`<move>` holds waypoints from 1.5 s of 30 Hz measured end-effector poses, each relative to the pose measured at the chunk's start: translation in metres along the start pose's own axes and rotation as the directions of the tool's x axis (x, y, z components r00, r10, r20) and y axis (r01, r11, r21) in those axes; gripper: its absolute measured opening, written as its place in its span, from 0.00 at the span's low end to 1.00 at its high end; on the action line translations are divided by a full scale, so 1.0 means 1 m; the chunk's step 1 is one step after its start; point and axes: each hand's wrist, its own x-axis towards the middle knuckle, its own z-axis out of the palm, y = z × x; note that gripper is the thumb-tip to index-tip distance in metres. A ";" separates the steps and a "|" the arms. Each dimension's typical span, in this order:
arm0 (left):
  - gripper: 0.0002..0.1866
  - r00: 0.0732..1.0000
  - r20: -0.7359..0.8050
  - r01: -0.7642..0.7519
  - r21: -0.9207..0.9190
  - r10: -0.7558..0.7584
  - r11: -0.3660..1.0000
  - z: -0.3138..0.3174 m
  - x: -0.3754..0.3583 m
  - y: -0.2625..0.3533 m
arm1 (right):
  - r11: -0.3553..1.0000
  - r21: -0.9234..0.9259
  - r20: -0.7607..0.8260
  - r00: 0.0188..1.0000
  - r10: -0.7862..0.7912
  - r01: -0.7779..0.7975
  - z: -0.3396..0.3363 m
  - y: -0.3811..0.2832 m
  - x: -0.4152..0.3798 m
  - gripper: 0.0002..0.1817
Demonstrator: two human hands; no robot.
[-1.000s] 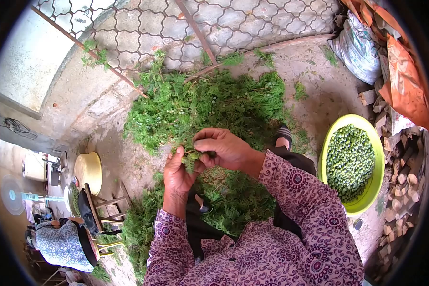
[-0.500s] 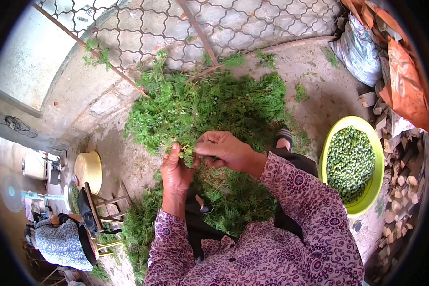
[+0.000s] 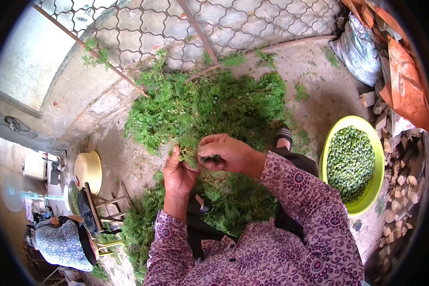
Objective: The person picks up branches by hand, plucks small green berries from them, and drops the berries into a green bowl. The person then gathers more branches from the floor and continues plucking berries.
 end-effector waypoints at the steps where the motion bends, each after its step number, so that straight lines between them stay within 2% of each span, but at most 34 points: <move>1: 0.09 1.000 -0.022 -0.006 -0.059 0.005 0.998 0.000 0.002 0.001 | 1.000 -0.004 0.002 1.000 0.002 -0.002 0.000 -0.001 0.000 0.05; 2: 0.09 1.000 -0.021 -0.009 -0.060 0.008 0.998 0.004 0.000 0.001 | 0.999 0.039 0.029 0.999 0.016 -0.017 0.001 -0.001 0.000 0.05; 4: 0.09 0.987 -0.096 -0.121 0.061 0.127 0.991 0.013 -0.004 0.001 | 0.996 0.082 0.057 0.998 0.028 -0.032 0.004 -0.001 -0.001 0.05; 5: 0.09 0.987 -0.097 -0.121 0.061 0.127 0.991 0.007 -0.001 0.000 | 0.998 0.058 0.021 0.999 0.029 -0.031 0.006 -0.001 -0.002 0.06; 7: 0.06 0.943 -0.242 -0.214 0.082 0.228 0.973 -0.011 0.009 -0.006 | 0.999 0.033 -0.012 0.999 0.033 -0.033 0.008 -0.002 -0.002 0.06; 9: 0.05 0.927 -0.258 -0.244 0.134 0.271 0.961 -0.001 0.007 -0.005 | 0.989 -0.081 -0.096 0.989 0.115 -0.123 0.010 -0.002 -0.003 0.11; 10: 0.05 0.911 -0.269 -0.269 0.187 0.312 0.945 0.003 0.006 -0.006 | 0.989 -0.081 -0.096 0.989 0.114 -0.122 0.011 -0.001 -0.002 0.11; 11: 0.05 0.912 -0.268 -0.268 0.187 0.311 0.945 0.002 0.005 -0.007 | 0.982 -0.126 -0.101 0.987 0.127 -0.140 0.011 0.001 -0.001 0.12; 13: 0.05 0.934 -0.095 -0.284 0.390 0.345 0.876 0.000 0.002 -0.011 | 0.974 -0.168 -0.110 0.984 0.137 -0.155 0.010 0.010 0.003 0.13; 14: 0.05 0.900 -0.077 -0.332 0.515 0.429 0.790 0.006 0.001 -0.014 | 0.987 -0.069 -0.172 0.976 0.134 -0.147 0.006 0.016 0.006 0.13; 15: 0.05 0.902 -0.075 -0.331 0.514 0.426 0.791 0.009 0.001 -0.015 | 0.990 0.028 -0.230 0.963 0.138 -0.136 0.004 0.020 0.009 0.12; 17: 0.04 0.886 -0.065 -0.368 0.505 0.460 0.781 0.012 0.001 -0.016 | 0.993 0.007 -0.275 0.954 0.117 -0.119 0.004 0.021 0.010 0.12; 20: 0.04 0.908 0.002 -0.365 0.490 0.418 0.791 0.007 -0.001 -0.017 | 0.993 -0.011 -0.316 0.942 0.111 -0.120 0.003 0.022 0.010 0.12; 24: 0.05 0.917 -0.038 -0.325 0.502 0.396 0.801 0.008 0.000 -0.020 | 0.989 -0.055 -0.339 0.934 0.109 -0.135 0.006 0.018 0.008 0.11; 26: 0.04 0.977 -0.051 -0.182 0.308 0.207 0.934 -0.004 0.006 -0.019 | 0.991 -0.069 -0.315 0.945 0.091 -0.118 0.001 0.018 0.008 0.09; 28: 0.04 0.978 -0.090 -0.160 0.270 0.191 0.949 -0.003 0.008 -0.020 | 0.992 -0.085 -0.293 0.954 0.070 -0.098 -0.004 0.019 0.005 0.08; 30: 0.05 0.969 -0.203 -0.112 0.136 0.138 0.984 -0.013 0.014 -0.024 | 0.986 -0.132 -0.152 0.985 0.078 -0.099 -0.009 0.018 -0.001 0.07; 31: 0.05 0.975 -0.180 -0.105 0.138 0.130 0.985 -0.022 0.015 -0.028 | 0.987 -0.138 -0.163 0.985 0.055 -0.078 -0.009 0.020 -0.006 0.07; 33: 0.05 0.982 -0.154 -0.083 0.170 0.110 0.982 -0.036 0.014 -0.038 | 1.000 -0.025 -0.195 0.981 0.006 -0.011 -0.010 0.026 -0.018 0.07; 35: 0.06 0.976 -0.127 -0.121 0.348 0.175 0.930 -0.059 0.006 -0.038 | 0.995 -0.019 -0.239 0.965 -0.104 0.102 -0.011 0.017 -0.040 0.07; 37: 0.08 0.963 -0.162 -0.134 0.411 0.217 0.902 -0.052 -0.012 -0.019 | 0.899 -0.305 -0.223 0.895 -0.387 0.313 -0.003 -0.004 -0.077 0.05; 38: 0.08 0.950 -0.191 -0.150 0.420 0.248 0.895 -0.057 -0.019 -0.007 | 0.935 -0.135 -0.337 0.872 -0.354 0.328 0.000 -0.016 -0.100 0.04; 40: 0.09 0.928 -0.202 -0.207 0.419 0.314 0.884 -0.083 -0.034 0.024 | 0.862 -0.188 -0.483 0.720 -0.498 0.471 -0.018 -0.026 -0.147 0.03; 42: 0.10 0.894 -0.183 -0.301 0.430 0.408 0.851 -0.115 -0.062 0.062 | 0.746 -0.349 -0.597 0.480 -0.643 0.567 -0.042 -0.029 -0.206 0.01; 43: 0.09 0.863 -0.181 -0.353 0.450 0.471 0.820 -0.124 -0.084 0.079 | 0.714 -0.449 -0.642 0.362 -0.676 0.537 -0.053 -0.032 -0.238 0.02; 44: 0.09 0.820 -0.252 -0.317 0.549 0.514 0.774 -0.119 -0.114 0.091 | 0.693 -0.548 -0.695 0.206 -0.689 0.468 -0.061 -0.030 -0.268 0.04; 45: 0.09 0.763 -0.315 -0.272 0.637 0.565 0.722 -0.119 -0.139 0.100 | 0.685 -0.632 -0.710 0.084 -0.699 0.362 -0.096 -0.019 -0.302 0.07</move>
